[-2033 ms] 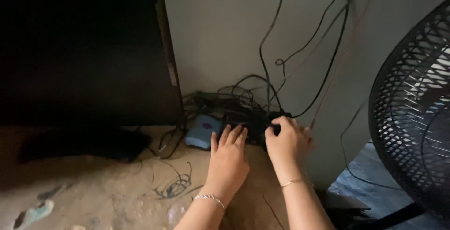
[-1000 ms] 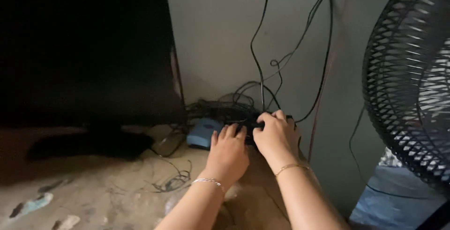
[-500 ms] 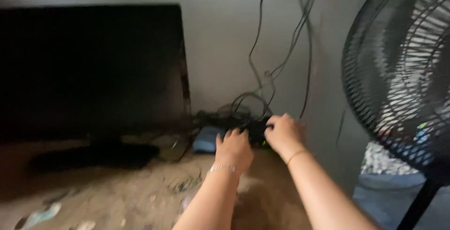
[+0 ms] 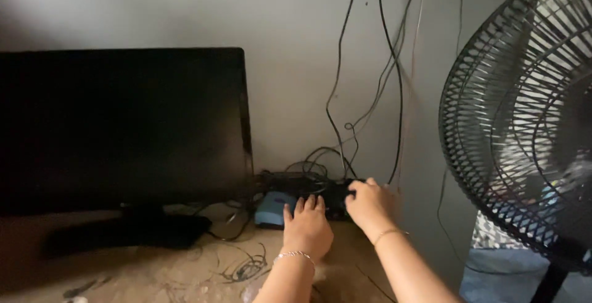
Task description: Connecting and arranging cables for a television monitor and a digital TV receiver.
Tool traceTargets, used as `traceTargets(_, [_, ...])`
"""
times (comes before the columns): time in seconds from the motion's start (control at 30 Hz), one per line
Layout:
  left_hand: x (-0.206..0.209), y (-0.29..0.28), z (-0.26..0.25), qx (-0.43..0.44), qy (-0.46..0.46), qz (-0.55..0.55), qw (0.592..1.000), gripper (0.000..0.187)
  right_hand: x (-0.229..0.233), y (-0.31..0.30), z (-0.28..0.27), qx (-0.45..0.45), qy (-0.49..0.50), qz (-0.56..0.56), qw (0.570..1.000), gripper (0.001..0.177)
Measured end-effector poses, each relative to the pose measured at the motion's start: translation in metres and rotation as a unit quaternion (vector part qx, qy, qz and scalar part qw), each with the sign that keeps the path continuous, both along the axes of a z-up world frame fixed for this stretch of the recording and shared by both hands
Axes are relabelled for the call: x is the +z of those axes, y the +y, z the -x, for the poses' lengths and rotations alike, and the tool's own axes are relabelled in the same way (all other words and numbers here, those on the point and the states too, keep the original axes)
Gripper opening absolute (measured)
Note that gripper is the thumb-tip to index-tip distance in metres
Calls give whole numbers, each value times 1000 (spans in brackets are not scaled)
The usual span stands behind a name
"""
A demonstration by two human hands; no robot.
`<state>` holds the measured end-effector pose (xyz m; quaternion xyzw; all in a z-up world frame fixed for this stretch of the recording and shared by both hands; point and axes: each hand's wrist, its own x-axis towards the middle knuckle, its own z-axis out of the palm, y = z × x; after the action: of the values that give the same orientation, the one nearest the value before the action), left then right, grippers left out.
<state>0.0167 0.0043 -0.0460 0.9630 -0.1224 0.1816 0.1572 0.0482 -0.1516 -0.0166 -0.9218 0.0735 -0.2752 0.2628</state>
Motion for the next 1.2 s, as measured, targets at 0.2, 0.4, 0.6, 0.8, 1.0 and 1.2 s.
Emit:
traceTargets(0.2, [11,-1,6,4,-8,-18,1000,62,32,38,52,92,-15,156,983,26])
traceTargets(0.4, [6,1,4,8,-27,-43,999,66,7,2,4,3,27,81,996,31])
traceTargets(0.6, [12,1,9,2,10,-35,999,69,-11,-3,-24,-41,-12,48,998,29])
traceTargets(0.8, [11,-1,1,-7,16,-28,999,68,28,24,36,138,-22,143,980,28])
traceTargets(1.0, [10,-1,4,19,23,-53,998,68,11,-10,-4,1,50,99,994,29])
traceTargets(1.2, [7,-1,-4,11,38,-41,998,68,22,14,19,-32,72,128,989,33])
